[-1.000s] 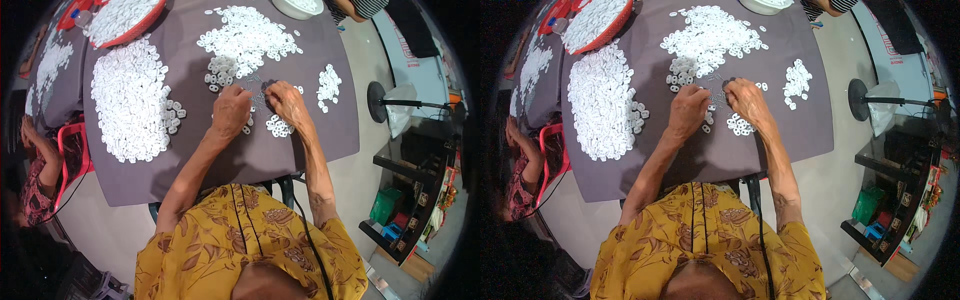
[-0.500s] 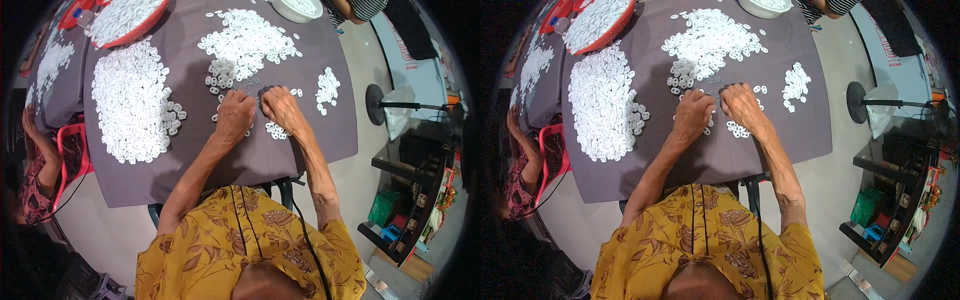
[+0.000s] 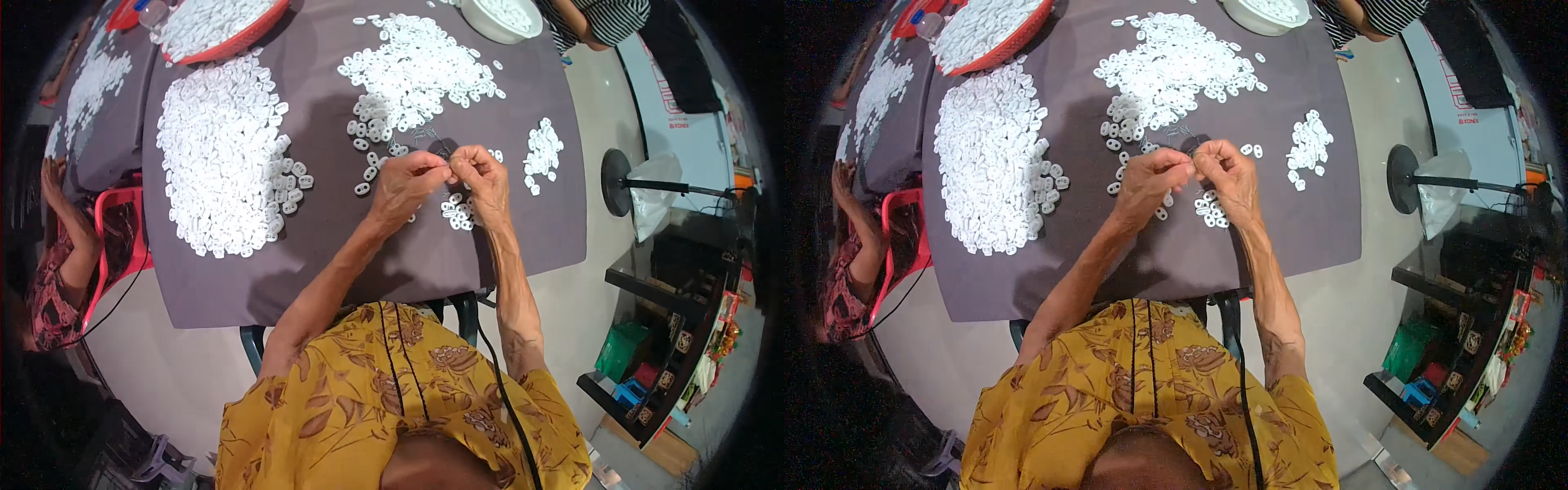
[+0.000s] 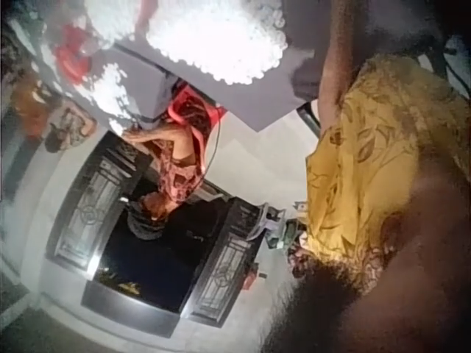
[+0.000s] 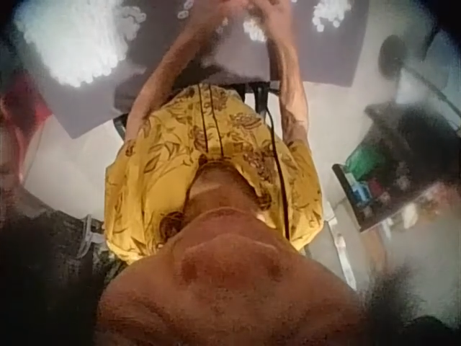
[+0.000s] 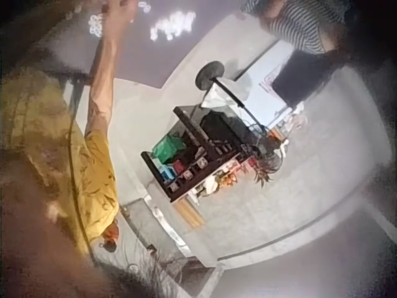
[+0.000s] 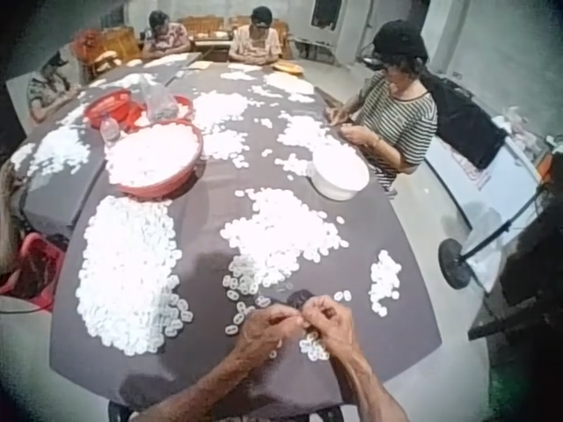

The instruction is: The person inspects and sorts small white plastic components on a table by hand.

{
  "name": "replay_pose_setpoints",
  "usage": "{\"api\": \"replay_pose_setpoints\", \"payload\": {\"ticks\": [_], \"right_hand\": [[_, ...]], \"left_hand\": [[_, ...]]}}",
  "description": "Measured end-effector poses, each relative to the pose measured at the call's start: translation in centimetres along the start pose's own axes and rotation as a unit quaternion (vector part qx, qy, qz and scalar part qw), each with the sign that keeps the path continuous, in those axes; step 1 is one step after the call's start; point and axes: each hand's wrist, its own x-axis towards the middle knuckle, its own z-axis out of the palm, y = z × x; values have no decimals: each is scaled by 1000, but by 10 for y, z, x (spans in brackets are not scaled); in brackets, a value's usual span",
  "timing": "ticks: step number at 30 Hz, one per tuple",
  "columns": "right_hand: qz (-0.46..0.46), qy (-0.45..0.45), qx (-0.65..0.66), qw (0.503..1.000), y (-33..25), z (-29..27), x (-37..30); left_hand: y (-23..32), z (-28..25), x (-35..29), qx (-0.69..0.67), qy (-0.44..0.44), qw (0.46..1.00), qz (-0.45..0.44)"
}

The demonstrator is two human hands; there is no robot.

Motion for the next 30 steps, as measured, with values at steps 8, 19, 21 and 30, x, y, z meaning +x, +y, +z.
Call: {"api": "replay_pose_setpoints", "payload": {"ticks": [8, 19, 21, 30], "right_hand": [[13, -19, -16, 1000, -17, 3, -2], [-14, -42, -194, 980, -48, -15, 17], [-14, -11, -148, 989, -41, -26, 12], [-35, 159, -98, 982, -6, -69, -38]], "left_hand": [[4, -7, 1, -67, 27, 997, 16], [30, 0, 18, 48, 29, 998, 37], [26, 0, 14, 90, 48, 992, 69], [-30, 32, -40, 408, -96, 823, 384]]}}
